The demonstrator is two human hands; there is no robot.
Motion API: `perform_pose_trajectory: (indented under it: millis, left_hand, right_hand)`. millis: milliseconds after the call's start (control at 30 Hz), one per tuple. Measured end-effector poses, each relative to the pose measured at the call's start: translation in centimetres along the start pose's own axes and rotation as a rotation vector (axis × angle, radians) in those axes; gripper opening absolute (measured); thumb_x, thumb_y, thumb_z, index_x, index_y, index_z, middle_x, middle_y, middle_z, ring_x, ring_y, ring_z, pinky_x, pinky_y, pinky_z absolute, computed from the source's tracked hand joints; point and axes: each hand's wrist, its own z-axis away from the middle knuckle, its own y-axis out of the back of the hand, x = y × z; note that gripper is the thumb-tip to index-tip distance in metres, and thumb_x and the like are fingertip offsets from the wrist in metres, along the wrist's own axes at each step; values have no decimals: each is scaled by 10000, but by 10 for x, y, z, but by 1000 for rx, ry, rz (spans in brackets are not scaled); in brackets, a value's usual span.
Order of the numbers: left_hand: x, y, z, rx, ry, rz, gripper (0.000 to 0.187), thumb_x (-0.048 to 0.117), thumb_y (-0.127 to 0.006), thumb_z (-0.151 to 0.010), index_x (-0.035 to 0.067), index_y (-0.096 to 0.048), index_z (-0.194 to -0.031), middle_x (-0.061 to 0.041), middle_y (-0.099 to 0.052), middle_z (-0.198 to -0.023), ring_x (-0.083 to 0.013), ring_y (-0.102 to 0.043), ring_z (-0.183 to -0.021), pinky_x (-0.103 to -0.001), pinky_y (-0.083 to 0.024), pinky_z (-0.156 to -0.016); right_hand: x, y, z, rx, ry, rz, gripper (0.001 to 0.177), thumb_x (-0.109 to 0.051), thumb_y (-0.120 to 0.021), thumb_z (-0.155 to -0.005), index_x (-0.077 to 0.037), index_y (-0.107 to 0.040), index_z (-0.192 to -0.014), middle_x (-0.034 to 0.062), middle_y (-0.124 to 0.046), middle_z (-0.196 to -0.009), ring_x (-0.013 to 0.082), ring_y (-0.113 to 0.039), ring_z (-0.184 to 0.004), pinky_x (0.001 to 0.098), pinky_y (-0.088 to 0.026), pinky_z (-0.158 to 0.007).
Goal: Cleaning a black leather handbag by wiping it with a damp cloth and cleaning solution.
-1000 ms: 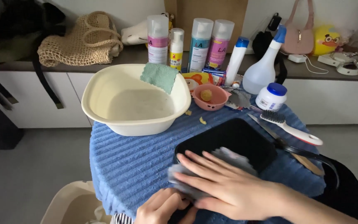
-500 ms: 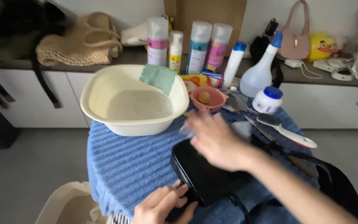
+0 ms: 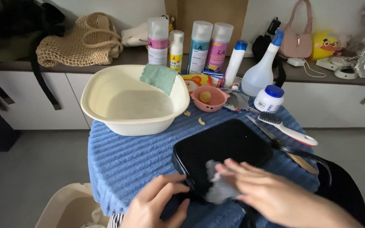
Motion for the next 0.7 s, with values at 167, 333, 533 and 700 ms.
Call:
perform_pose_trajectory:
  millis: [167,333,533,700]
  left_hand:
    - [13,0,-27,-184,-370,-377,370,270,-717,-855,160,-667,-1205,-73,-677,-1288,-313,-605,-1267,-414,-485,-936]
    - [4,-13,-42,-456,-458,-546,496,179,-596,-846,160,-620,-1341,-149,-603,-1390,-398,-534,-1302,-551,-406,-1033]
    - [8,6,-77,-695,-647,-591,423,233,-602,-922,101,-591,-1324,-187,-600,-1321,-407,-567,-1207,-599,-432,-1014]
    - [19,-11,-80,-513,-779,-683,258,250,-609,-883,147,-643,-1117,-46,-615,-902,-289,-609,-752,-469,-508,-827]
  right_hand:
    - [56,9,46,247,-287,221,614,-200,-446,-997,-365,-372,-1584,-74,-245,-1698,198,-232,-1536,430,-102,-1258]
    - [26,17,59,578,-750,-24,462,-205,-544,-955,-413,-697,-1338,-130,-775,-1147,188,-644,-554,254,-507,-655]
    - [37,1,73,566,-692,-204,331,-217,-621,-890,-264,-833,-1140,-102,-888,-1102,53,-819,-974,207,-541,-914]
    - [-36,-4,40,282,-736,-187,270,-520,-749,-813,-359,-884,-983,-217,-896,-972,-55,-810,-918,144,-549,-880]
